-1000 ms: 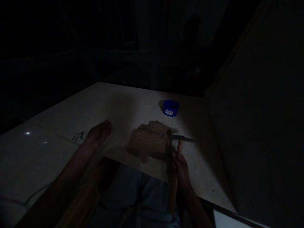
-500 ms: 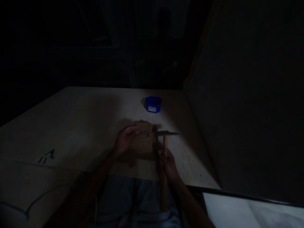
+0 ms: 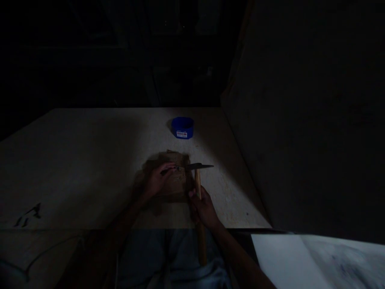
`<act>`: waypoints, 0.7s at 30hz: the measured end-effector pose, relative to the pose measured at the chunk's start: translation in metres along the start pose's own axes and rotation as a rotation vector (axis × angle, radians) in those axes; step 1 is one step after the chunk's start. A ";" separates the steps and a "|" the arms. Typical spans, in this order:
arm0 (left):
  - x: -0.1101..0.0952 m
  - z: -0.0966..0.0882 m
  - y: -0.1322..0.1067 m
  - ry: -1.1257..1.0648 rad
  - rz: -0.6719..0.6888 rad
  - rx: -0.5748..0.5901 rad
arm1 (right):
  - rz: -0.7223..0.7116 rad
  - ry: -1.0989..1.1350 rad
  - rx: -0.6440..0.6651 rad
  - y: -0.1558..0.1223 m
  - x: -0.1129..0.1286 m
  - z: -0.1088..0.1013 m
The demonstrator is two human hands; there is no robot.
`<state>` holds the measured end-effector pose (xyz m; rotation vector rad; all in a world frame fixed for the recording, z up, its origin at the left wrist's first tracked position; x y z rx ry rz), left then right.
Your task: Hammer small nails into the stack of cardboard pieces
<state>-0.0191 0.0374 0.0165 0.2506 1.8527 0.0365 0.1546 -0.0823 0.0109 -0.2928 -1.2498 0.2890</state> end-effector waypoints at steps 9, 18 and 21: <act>-0.003 0.002 -0.004 0.037 0.002 -0.023 | -0.023 -0.011 -0.002 0.003 -0.003 -0.003; 0.001 0.004 -0.002 0.036 0.011 -0.023 | -0.009 0.002 0.009 0.004 -0.004 -0.004; 0.000 0.003 -0.003 0.059 0.019 -0.011 | -0.021 -0.002 0.001 0.005 -0.005 -0.006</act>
Point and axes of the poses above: each hand's wrist, its own y-axis towards the middle knuckle, its own z-axis out of the palm, x = y × z, the point moved 4 cm from there along y, towards the middle knuckle, and after that the axes turned 4 degrees about -y, right-handed, at the moved point
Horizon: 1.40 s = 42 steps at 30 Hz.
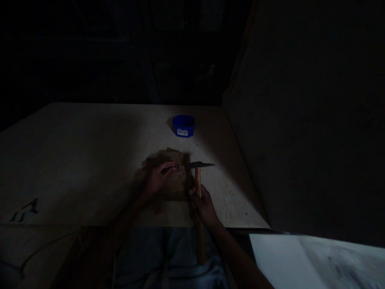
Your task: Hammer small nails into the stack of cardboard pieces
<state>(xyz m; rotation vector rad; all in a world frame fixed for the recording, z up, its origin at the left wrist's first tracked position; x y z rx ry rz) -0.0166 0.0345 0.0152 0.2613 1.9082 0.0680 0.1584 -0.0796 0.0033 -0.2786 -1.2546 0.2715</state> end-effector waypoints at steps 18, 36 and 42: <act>0.003 0.000 -0.001 0.031 0.031 0.003 | 0.010 0.041 0.035 0.000 0.003 0.003; 0.010 0.002 -0.001 0.058 0.063 0.016 | 0.011 0.022 0.014 -0.001 0.003 0.002; 0.008 0.001 -0.004 0.073 0.051 -0.005 | 0.002 0.003 0.023 -0.002 0.005 0.003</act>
Point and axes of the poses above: each hand's wrist, its own y-axis towards the middle knuckle, its own z-axis out of the palm, x = y × z, the point moved 4 cm from there along y, towards the middle knuckle, and after that the axes turned 4 degrees about -y, right-handed, at the moved point
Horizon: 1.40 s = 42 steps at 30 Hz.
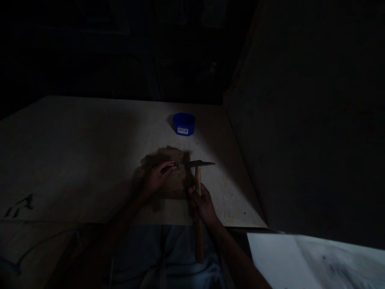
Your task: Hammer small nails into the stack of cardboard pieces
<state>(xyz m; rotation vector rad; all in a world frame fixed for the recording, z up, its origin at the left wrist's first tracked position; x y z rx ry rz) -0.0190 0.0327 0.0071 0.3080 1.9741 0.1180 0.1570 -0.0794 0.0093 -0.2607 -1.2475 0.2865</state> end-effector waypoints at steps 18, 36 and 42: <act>-0.003 0.001 0.001 -0.047 -0.048 0.028 | -0.169 -0.463 0.004 -0.013 0.049 0.002; 0.002 0.008 0.002 -0.120 -0.122 0.005 | -0.207 -0.811 0.051 0.009 0.064 0.011; -0.002 0.006 0.002 -0.111 -0.129 0.004 | -0.175 -0.854 0.081 0.011 0.067 0.010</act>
Point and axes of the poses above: each hand's wrist, its own y-axis towards the middle knuckle, its own z-axis out of the palm, x = y × z, the point moved 4 cm from there along y, towards the middle knuckle, and after that the axes turned 4 degrees about -y, right-handed, at the moved point
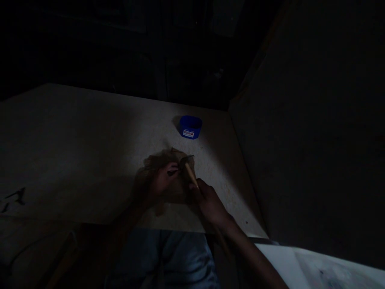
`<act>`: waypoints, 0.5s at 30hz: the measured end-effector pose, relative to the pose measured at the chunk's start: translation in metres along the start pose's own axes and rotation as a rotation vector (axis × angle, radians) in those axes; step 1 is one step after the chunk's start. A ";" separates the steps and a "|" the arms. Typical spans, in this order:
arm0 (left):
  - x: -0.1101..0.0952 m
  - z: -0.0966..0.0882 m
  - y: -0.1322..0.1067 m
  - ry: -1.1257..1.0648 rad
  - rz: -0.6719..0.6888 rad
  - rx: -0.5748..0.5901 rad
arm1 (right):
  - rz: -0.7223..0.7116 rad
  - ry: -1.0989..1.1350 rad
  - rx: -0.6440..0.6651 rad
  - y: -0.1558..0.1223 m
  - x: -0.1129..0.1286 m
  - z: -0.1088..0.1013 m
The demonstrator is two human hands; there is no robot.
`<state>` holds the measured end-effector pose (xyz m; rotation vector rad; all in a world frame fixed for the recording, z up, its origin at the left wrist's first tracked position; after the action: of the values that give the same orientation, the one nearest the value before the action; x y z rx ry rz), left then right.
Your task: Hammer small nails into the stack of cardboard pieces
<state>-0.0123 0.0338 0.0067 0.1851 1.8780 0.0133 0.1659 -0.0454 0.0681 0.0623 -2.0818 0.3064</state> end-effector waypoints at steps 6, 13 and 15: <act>0.003 0.001 0.002 0.054 -0.008 -0.002 | -0.005 -0.009 0.028 0.003 0.004 0.001; 0.003 0.000 0.002 0.020 0.003 -0.004 | -0.027 0.043 -0.036 0.002 0.008 -0.007; 0.004 0.001 0.002 0.006 -0.005 -0.016 | -0.022 0.039 -0.041 0.005 0.005 -0.006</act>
<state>-0.0126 0.0363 0.0031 0.1695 1.8842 0.0248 0.1679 -0.0389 0.0743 0.0535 -2.0462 0.2495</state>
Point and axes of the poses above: each hand's wrist, its own y-axis towards the middle knuckle, its own z-axis out of the palm, x = y × z, the point moved 4 cm from there along y, towards the middle knuckle, and after that the axes turned 4 degrees about -y, right-handed, at the moved point
